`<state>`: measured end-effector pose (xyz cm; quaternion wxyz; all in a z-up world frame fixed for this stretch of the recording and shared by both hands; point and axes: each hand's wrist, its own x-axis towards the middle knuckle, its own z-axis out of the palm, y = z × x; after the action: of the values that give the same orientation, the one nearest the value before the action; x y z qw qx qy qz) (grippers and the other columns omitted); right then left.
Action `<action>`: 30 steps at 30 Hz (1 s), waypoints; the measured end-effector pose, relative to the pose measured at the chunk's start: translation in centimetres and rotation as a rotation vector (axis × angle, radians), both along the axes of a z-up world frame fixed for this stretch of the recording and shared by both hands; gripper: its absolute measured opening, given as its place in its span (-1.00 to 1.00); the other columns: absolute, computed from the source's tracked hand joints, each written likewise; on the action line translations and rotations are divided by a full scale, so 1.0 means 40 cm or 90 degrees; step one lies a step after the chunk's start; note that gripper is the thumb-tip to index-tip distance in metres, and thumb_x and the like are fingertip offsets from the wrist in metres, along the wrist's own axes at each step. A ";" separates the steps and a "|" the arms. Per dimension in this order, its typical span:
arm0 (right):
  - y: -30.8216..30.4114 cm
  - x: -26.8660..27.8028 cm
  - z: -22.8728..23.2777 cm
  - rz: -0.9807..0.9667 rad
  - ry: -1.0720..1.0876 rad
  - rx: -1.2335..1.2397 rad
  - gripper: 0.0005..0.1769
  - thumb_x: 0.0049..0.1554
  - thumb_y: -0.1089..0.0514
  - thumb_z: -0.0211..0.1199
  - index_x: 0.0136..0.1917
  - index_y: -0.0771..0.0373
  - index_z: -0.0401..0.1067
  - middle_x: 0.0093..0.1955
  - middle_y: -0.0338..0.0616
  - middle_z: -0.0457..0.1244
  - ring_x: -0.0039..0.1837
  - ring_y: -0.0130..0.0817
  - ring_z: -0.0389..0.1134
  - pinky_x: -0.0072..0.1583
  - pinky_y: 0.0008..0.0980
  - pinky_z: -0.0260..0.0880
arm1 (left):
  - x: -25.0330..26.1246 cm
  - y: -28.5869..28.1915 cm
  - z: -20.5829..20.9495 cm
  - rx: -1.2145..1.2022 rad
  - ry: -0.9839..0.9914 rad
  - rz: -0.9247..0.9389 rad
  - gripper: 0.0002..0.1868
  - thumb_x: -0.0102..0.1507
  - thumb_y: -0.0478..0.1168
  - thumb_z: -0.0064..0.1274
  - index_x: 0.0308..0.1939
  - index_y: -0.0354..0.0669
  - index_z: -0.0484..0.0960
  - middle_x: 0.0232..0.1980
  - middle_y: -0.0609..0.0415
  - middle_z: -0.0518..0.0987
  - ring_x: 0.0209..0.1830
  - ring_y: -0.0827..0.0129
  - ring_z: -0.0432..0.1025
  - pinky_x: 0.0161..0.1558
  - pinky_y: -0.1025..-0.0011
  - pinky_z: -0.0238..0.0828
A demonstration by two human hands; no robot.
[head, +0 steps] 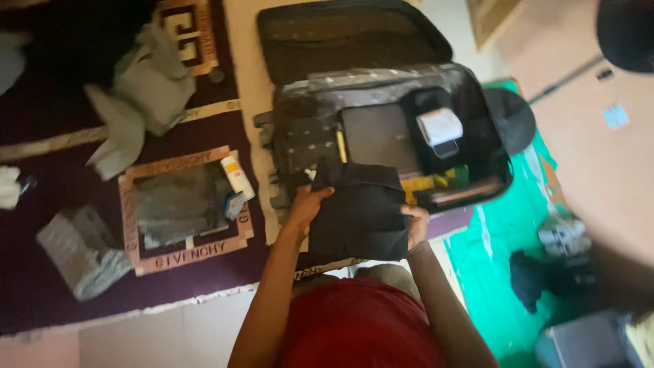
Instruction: The person unpacks a suitcase placed on a bed, removing folded clothes, toiletries, a towel, a wallet, and a laptop. Each item is taken from the suitcase and placed onto a nearby table.
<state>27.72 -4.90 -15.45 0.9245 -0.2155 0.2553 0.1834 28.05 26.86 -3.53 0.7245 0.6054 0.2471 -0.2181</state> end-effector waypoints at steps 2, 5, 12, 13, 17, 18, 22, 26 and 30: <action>-0.031 -0.054 0.010 0.099 -0.023 -0.031 -0.49 -0.11 0.36 0.17 0.16 0.50 0.44 0.03 0.23 0.40 0.02 0.02 0.47 0.19 0.01 0.48 | 0.002 -0.025 -0.001 -0.073 -0.038 -0.025 -0.56 0.19 -0.06 0.16 -0.01 -0.36 0.68 -0.10 -0.07 0.70 -0.21 0.20 0.61 -0.14 0.24 0.58; -0.083 -0.155 0.057 0.110 -0.081 -0.022 -0.37 -0.13 0.46 0.16 0.26 0.65 0.34 0.09 0.34 0.37 0.06 0.10 0.46 0.22 0.04 0.46 | 0.015 -0.083 0.011 -0.096 -0.030 -0.092 -0.51 0.17 -0.02 0.20 -0.01 -0.39 0.66 -0.14 -0.12 0.68 -0.25 0.17 0.59 -0.14 0.22 0.58; -0.180 -0.373 0.227 -0.144 -0.095 -0.078 -0.20 -0.28 0.44 0.09 0.31 0.59 0.26 0.12 0.29 0.38 0.11 0.09 0.47 0.22 0.05 0.45 | 0.009 -0.321 0.050 -0.325 -0.015 -0.276 -0.45 0.24 0.09 0.19 0.09 -0.30 0.66 -0.02 0.02 0.69 -0.12 0.38 0.60 -0.03 0.42 0.54; -0.202 -0.408 0.245 -0.177 -0.098 -0.081 -0.17 -0.30 0.44 0.08 0.31 0.57 0.26 0.12 0.28 0.38 0.12 0.08 0.47 0.22 0.05 0.45 | -0.002 -0.362 0.051 -0.366 -0.005 -0.297 -0.45 0.24 0.08 0.21 0.12 -0.29 0.64 0.02 0.04 0.68 -0.08 0.41 0.59 0.01 0.43 0.54; -0.298 -0.579 0.233 -0.317 -0.066 -0.106 -0.08 -0.39 0.42 0.03 0.34 0.49 0.24 0.13 0.23 0.39 0.13 0.04 0.48 0.23 0.04 0.43 | -0.069 -0.544 0.052 -0.361 0.044 -0.452 -0.44 0.23 0.05 0.25 0.12 -0.31 0.61 0.04 0.01 0.66 -0.03 0.35 0.57 0.02 0.37 0.52; -0.340 -0.613 0.213 -0.342 -0.033 -0.120 -0.09 -0.42 0.41 0.02 0.30 0.49 0.26 0.05 0.20 0.43 0.07 0.00 0.51 0.19 -0.01 0.47 | -0.085 -0.590 0.056 -0.351 0.046 -0.472 -0.44 0.23 0.06 0.24 0.14 -0.29 0.60 0.04 0.03 0.66 -0.03 0.35 0.56 0.02 0.35 0.50; -0.501 -0.738 0.061 -0.392 -0.202 -0.009 -0.36 -0.18 0.48 0.07 0.24 0.54 0.32 -0.21 0.08 0.34 -0.16 -0.16 0.42 0.14 -0.04 0.50 | -0.150 -0.753 0.065 -0.009 -0.051 -0.543 -0.44 0.21 0.07 0.26 0.16 -0.19 0.58 0.11 0.08 0.62 0.13 0.45 0.45 0.17 0.28 0.31; -0.670 -0.817 -0.044 -0.394 -0.232 -0.028 -0.68 -0.08 0.47 0.05 -0.01 0.54 0.32 -0.22 0.10 0.31 -0.17 -0.16 0.38 0.11 -0.12 0.48 | -0.203 -0.890 0.076 -0.154 0.008 -0.547 -0.45 0.14 0.07 0.25 0.05 -0.26 0.69 0.03 0.00 0.69 0.04 0.29 0.54 0.17 0.22 0.39; -0.777 -0.868 -0.023 -0.393 -0.155 0.001 -0.60 -0.19 0.44 0.04 -0.02 0.57 0.36 -0.30 0.03 0.31 -0.25 -0.20 0.40 0.08 -0.04 0.50 | -0.256 -0.999 0.075 -0.175 0.011 -0.563 -0.48 0.15 0.06 0.23 0.04 -0.23 0.70 0.04 0.07 0.70 0.05 0.39 0.54 0.15 0.31 0.40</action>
<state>-6.99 -35.99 -16.36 0.9604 -0.1473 0.1957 -0.1325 17.80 -13.12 -0.54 0.6334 0.5491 -0.0604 -0.5419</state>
